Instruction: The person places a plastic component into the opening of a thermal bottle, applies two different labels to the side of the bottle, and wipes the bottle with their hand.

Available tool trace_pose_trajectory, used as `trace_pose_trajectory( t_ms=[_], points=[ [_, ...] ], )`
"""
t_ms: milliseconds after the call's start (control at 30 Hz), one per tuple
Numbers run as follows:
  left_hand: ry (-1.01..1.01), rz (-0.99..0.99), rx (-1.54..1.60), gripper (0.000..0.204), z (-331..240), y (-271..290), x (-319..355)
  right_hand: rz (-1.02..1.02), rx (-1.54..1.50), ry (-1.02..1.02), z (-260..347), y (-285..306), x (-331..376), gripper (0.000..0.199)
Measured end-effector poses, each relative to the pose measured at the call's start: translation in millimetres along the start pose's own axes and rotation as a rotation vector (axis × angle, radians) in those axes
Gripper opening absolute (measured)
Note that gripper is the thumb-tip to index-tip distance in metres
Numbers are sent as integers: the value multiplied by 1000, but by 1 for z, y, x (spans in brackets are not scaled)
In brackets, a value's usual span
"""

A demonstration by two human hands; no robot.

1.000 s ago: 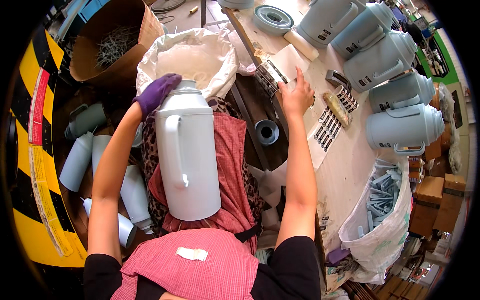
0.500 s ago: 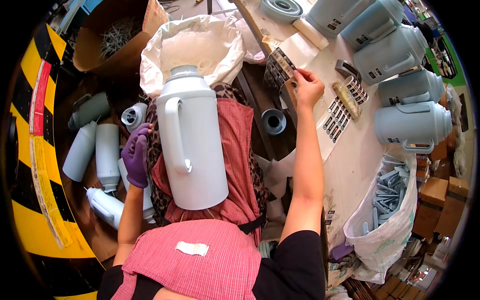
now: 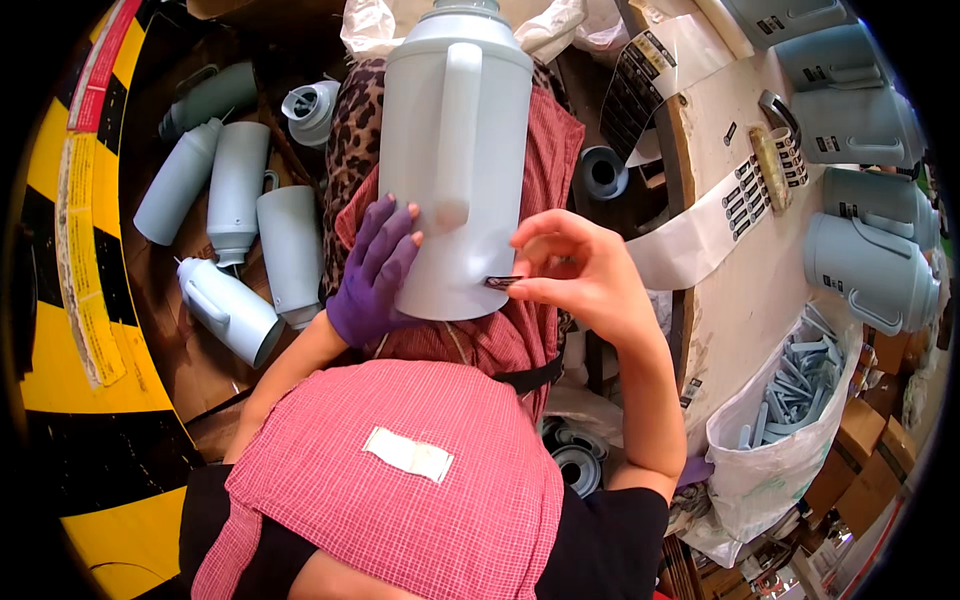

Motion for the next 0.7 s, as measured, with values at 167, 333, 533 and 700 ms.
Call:
trace_pose_trajectory(
  t_ms=[167, 333, 533, 700],
  points=[
    [-28, -21, -41, 67, -6, 1, 3, 149, -114, -11, 5, -30, -7, 32],
    [-14, -74, -17, 65, -7, 0, 5, 108, -19, -54, -4, -39, -16, 31],
    [-31, -96, 65, 51, -7, 4, 5, 42, 39, -76, -11, -48, -23, 31],
    [23, 30, 57, 36, 5, -2, 18, -318, 942, 188, 32, -46, -18, 56]
  ],
)
Point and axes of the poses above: each hand's wrist, its own x-axis away from the middle knuckle, its own y-axis out of the back of the hand, z = x × y, the point moved 10 cm from there along -x, towards the middle knuckle, and after that the axes turned 10 degrees about x, right-handed, at the moved point
